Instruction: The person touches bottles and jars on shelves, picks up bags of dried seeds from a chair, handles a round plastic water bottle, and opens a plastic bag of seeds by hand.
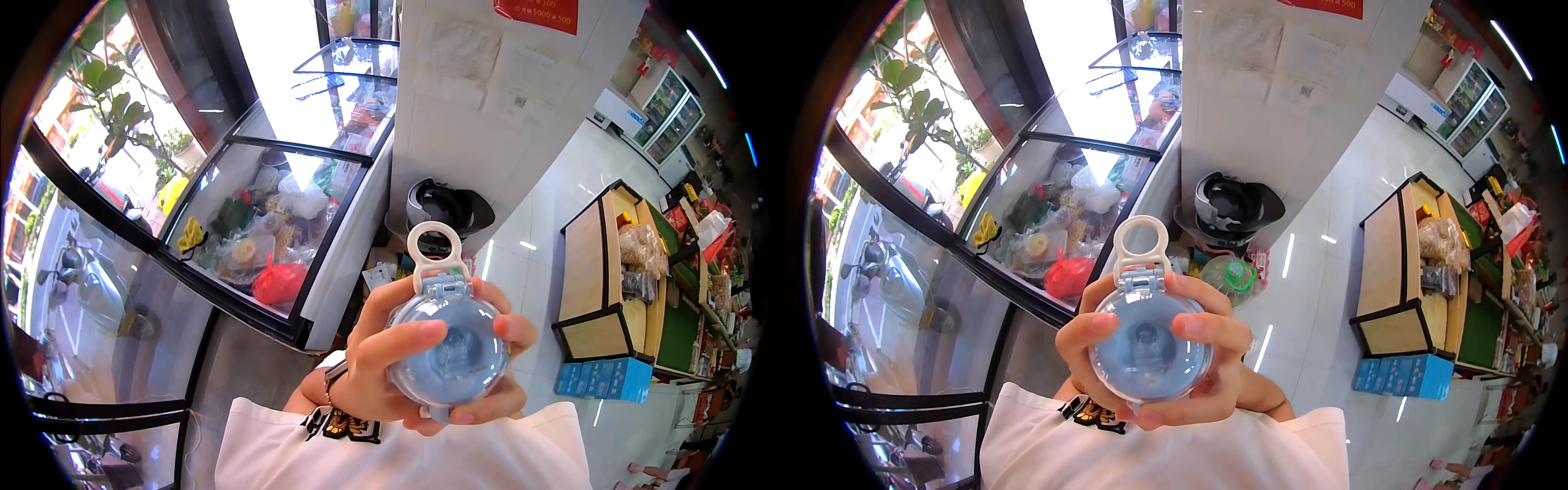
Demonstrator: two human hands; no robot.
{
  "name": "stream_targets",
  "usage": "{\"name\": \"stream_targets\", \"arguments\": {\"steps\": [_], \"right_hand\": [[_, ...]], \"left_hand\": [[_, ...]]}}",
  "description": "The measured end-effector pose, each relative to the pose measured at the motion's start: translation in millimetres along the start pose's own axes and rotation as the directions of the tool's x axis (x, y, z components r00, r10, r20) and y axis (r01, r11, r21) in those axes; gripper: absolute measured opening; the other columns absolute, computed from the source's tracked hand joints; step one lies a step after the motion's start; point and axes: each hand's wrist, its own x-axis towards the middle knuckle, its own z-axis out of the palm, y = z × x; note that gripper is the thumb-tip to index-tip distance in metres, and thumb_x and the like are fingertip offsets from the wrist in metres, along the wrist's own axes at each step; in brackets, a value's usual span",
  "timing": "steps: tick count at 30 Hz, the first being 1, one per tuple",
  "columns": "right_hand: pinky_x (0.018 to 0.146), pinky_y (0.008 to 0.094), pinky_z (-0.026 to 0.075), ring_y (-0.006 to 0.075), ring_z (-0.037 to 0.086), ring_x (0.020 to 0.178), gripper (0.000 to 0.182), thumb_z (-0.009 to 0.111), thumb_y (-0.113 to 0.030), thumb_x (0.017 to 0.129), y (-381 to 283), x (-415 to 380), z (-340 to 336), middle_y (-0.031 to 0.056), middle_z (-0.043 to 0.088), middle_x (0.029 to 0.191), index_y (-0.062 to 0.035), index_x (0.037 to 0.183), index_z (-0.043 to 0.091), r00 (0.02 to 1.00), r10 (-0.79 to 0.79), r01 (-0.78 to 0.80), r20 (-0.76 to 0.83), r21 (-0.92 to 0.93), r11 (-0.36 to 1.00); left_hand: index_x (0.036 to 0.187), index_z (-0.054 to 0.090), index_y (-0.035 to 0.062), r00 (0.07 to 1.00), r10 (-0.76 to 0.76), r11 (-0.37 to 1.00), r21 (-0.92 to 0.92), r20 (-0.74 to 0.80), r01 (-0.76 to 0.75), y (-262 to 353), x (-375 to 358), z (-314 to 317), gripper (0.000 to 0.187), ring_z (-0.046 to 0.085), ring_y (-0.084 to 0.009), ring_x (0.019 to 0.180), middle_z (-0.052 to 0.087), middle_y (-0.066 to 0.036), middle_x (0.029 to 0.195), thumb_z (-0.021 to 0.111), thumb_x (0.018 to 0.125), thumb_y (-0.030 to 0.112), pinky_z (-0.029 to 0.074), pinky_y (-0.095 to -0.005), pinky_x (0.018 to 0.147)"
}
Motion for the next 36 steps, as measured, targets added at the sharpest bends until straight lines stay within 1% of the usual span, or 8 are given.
{"name": "stream_targets", "arguments": {"steps": [4,7,14,17,26,33,35,36], "right_hand": [[0.075,0.0333,0.035,0.0172,0.041,0.092,0.036,0.036,-0.04,0.082,-4.2,5.7,-21.9,0.0061,0.044,0.103,-0.0095,0.096,0.049,0.973,0.097,-0.105,0.209,0.031,0.994],[0.071,0.0388,0.048,0.035,0.047,0.089,0.044,0.077,-0.024,0.05,2.9,0.5,-38.1,0.0126,0.033,0.105,-0.0334,0.081,0.046,0.926,0.111,-0.149,0.361,0.08,0.986],[0.079,0.042,0.042,0.0348,0.041,0.099,0.04,0.07,-0.046,0.055,22.1,-3.3,-51.2,0.0112,0.033,0.106,-0.0254,0.083,0.05,0.942,0.094,-0.124,0.322,0.073,0.99],[0.084,0.0399,0.038,0.0324,0.041,0.101,0.033,0.074,-0.034,0.054,23.4,-0.8,-62.9,0.0097,0.036,0.104,-0.0156,0.074,0.056,0.866,0.307,-0.378,0.394,0.113,0.919],[0.089,0.038,0.03,0.0276,0.034,0.109,0.029,0.069,-0.018,0.063,43.1,-25.5,-61.2,0.0104,0.034,0.109,-0.007,0.085,0.054,0.73,0.495,-0.579,0.472,0.042,0.814],[0.083,0.0293,0.034,0.014,0.044,0.096,0.033,0.057,-0.023,0.075,105.4,-100.4,-102.3,0.0088,0.046,0.1,-0.0056,0.101,0.047,0.251,0.852,-0.857,0.459,-0.304,0.416],[0.075,0.0258,0.039,0.0105,0.049,0.081,0.027,0.052,-0.023,0.079,129.5,-146.7,-135.0,0.003,0.054,0.087,-0.0053,0.099,0.049,-0.214,0.879,-0.826,0.426,-0.559,0.07],[0.07,0.0255,0.04,0.0109,0.05,0.077,0.028,0.053,-0.026,0.078,134.8,-169.6,-147.9,0.0024,0.055,0.083,-0.0053,0.097,0.05,-0.24,0.88,-0.772,0.409,-0.63,0.083]], "left_hand": [[0.107,0.042,0.0077,0.996,0.06,0.992,0.118,-0.073,-0.051,-4.6,-3.8,-1.0,0.063,0.049,-0.0288,0.092,0.044,-0.019,0.106,0.071,0.053,0.02,0.042,-0.0341,0.074],[0.107,0.043,0.0082,0.984,0.106,0.975,0.208,-0.144,-0.074,-8.5,-7.3,-3.6,0.064,0.049,-0.0293,0.092,0.044,-0.019,0.106,0.073,0.052,0.018,0.042,-0.0341,0.074],[0.11,0.042,0.0097,0.99,0.109,0.95,0.303,-0.092,-0.076,-28.8,-9.8,-12.3,0.074,0.05,-0.0325,0.092,0.045,-0.02,0.105,0.078,0.045,0.013,0.043,-0.0354,0.072],[0.109,0.044,0.0107,0.996,0.081,0.903,0.427,-0.047,-0.053,-33.3,-8.6,-15.7,0.073,0.05,-0.0316,0.09,0.046,-0.019,0.104,0.078,0.044,0.014,0.043,-0.0357,0.071],[0.108,0.043,0.0081,0.993,-0.08,0.866,0.487,-0.081,0.11,-57.1,-21.4,-43.7,0.071,0.05,-0.031,0.091,0.048,-0.017,0.102,0.077,0.045,0.013,0.042,-0.0358,0.074],[0.107,0.034,0.0086,0.894,-0.256,0.66,0.609,-0.368,0.44,-123.8,-59.8,-126.4,0.069,0.056,-0.0278,0.078,0.054,-0.016,0.09,0.075,0.053,0.017,0.045,-0.034,0.066],[0.108,0.032,0.0098,0.864,-0.25,0.457,0.733,-0.437,0.503,-138.3,-75.5,-158.7,0.068,0.055,-0.0311,0.08,0.053,-0.017,0.09,0.074,0.054,0.019,0.044,-0.0375,0.064],[0.108,0.032,0.0098,0.862,-0.248,0.456,0.732,-0.442,0.507,-149.4,-86.5,-174.2,0.068,0.055,-0.0311,0.08,0.053,-0.017,0.09,0.074,0.054,0.019,0.044,-0.0375,0.064]]}}
